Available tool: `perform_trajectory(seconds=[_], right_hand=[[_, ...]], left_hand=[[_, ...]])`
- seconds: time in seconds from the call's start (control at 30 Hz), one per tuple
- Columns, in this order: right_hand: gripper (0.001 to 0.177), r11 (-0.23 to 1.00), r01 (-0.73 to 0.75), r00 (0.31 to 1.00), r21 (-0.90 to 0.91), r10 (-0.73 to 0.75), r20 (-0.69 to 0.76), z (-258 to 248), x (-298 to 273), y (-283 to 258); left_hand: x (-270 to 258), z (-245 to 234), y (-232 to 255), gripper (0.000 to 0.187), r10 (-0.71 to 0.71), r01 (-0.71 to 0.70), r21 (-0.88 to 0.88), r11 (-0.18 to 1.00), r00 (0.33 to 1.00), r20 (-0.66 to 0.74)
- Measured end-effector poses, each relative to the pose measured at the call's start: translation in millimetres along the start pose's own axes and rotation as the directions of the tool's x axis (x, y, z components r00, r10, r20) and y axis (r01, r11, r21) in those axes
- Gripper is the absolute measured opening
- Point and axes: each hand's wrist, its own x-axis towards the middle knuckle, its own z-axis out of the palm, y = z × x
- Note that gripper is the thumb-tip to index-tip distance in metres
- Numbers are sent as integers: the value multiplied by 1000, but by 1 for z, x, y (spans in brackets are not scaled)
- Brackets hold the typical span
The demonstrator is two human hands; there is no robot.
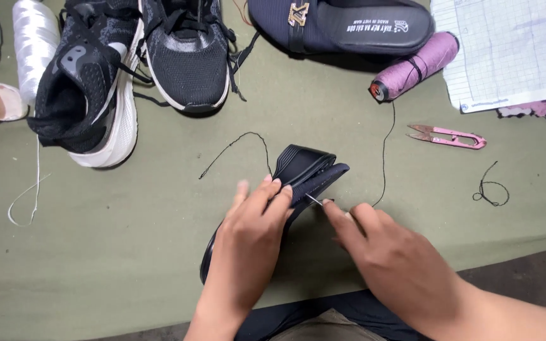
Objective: The person uses a wooden awl to pierce holes in the sole of a dark blue slip-on shoe and then sews the sole to the upper using a needle and black thread. They pull the thread tight, tie a knot, and trim the excess thread with scissors.
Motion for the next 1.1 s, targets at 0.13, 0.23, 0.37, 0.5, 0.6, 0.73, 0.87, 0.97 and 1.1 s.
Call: perform_trajectory(seconds=[0.13,0.23,0.37,0.5,0.6,0.73,0.87,0.97,1.1], right_hand=[[63,937,-19,997,348,-10,82,0,-1,13],[52,794,-162,986,586,100,137,-3,3,9],[58,871,-213,976,444,167,141,4,1,0],[75,826,-532,659,188,265,704,10,3,0],[77,950,-233,966,209,201,163,15,-6,-8],[60,988,-132,988,79,137,-70,13,4,-17],[49,978,-163,979,-127,143,-148,10,15,-30],[56,957,-243,958,-158,212,-194,14,17,-42],[60,921,-376,902,106,390,-185,30,11,-51]], left_hand=[[-10,8,-7,39,8,-8,38,999,1000,6],[-10,9,-9,39,26,-12,111,994,992,-127],[-1,9,-13,9,67,-29,142,989,960,-272],[-10,22,-20,20,29,5,158,987,977,-212],[-5,18,-15,22,32,5,160,987,974,-226],[5,17,-13,12,77,-5,241,970,954,-290],[11,17,-12,13,134,-17,321,947,928,-347],[15,16,-11,14,150,-13,349,937,918,-368],[19,12,-9,14,149,-7,354,935,915,-375]])
